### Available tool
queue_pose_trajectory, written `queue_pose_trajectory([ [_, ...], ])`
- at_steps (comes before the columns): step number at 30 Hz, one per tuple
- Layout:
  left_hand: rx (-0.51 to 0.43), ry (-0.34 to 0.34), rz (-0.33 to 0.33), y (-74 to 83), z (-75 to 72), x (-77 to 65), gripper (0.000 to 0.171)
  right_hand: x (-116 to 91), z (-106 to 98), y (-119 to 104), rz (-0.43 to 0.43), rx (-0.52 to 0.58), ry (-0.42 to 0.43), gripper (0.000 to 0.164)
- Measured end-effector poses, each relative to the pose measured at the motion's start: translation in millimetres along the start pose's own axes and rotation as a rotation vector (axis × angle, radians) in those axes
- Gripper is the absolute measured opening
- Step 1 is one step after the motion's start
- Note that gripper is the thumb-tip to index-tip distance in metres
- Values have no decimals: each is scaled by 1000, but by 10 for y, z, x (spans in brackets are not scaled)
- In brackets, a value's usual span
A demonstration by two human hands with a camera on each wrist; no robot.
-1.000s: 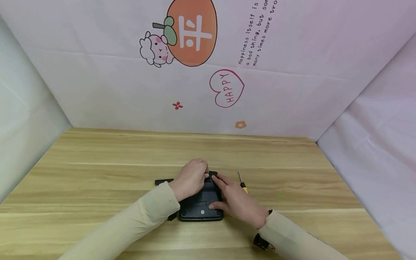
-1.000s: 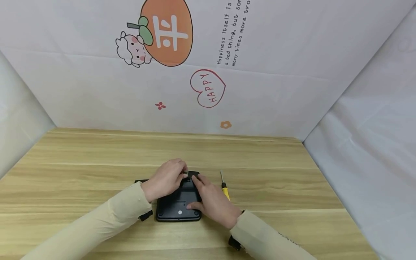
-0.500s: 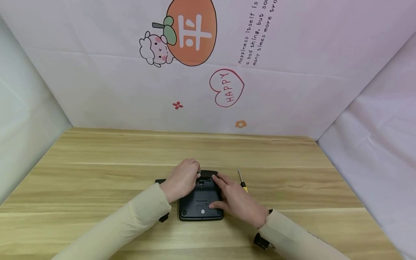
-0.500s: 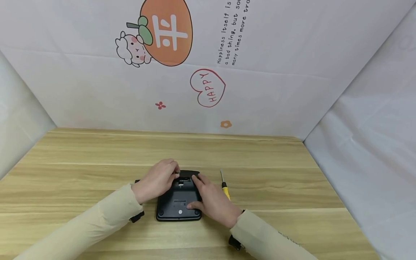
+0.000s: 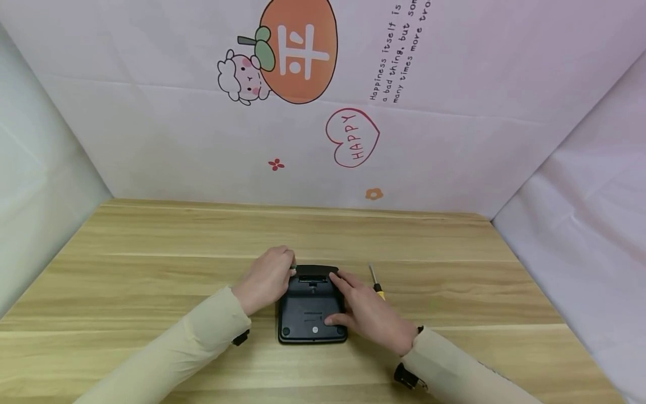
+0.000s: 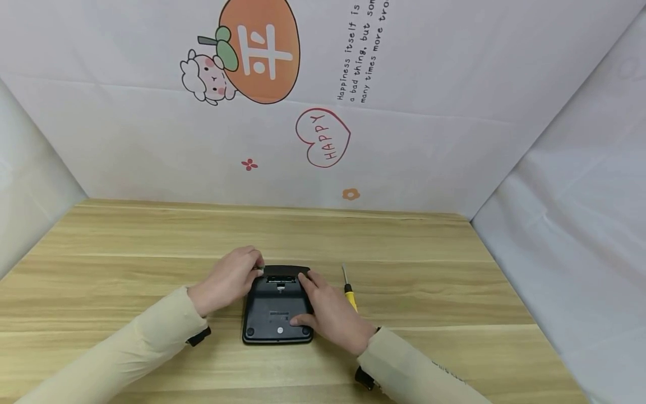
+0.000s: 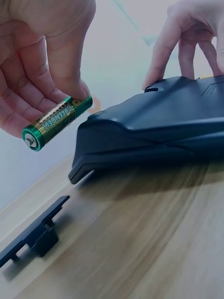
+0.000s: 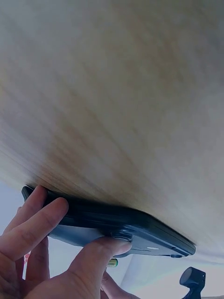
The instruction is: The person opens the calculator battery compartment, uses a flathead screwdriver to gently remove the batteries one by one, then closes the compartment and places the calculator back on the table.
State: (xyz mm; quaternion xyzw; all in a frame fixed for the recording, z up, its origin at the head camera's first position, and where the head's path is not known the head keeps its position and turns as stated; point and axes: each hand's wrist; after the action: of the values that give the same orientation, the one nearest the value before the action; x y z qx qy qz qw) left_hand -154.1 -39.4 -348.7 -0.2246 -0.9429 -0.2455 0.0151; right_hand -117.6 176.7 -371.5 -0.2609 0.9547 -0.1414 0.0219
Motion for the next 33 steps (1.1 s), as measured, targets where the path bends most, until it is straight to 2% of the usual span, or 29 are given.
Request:
queue_pose_trajectory([
  [17,32,7,-55,-278,-95,-139,4,-4,18,5,-4,-1,21,80],
  [33,43,6,-72,-465,-168,-224,6,-3,14,6,-4,6,19,80],
])
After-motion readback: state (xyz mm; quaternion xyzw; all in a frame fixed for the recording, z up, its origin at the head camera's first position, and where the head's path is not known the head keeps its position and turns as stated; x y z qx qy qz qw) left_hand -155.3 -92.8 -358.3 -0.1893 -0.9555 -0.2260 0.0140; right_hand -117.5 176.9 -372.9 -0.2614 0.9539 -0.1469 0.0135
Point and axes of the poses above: each hand's wrist, its own x-axis towards the middle knuckle, its own z-axis out of the palm, y = z × x, and after that the axes turned 5 degrees about -x, right-handed
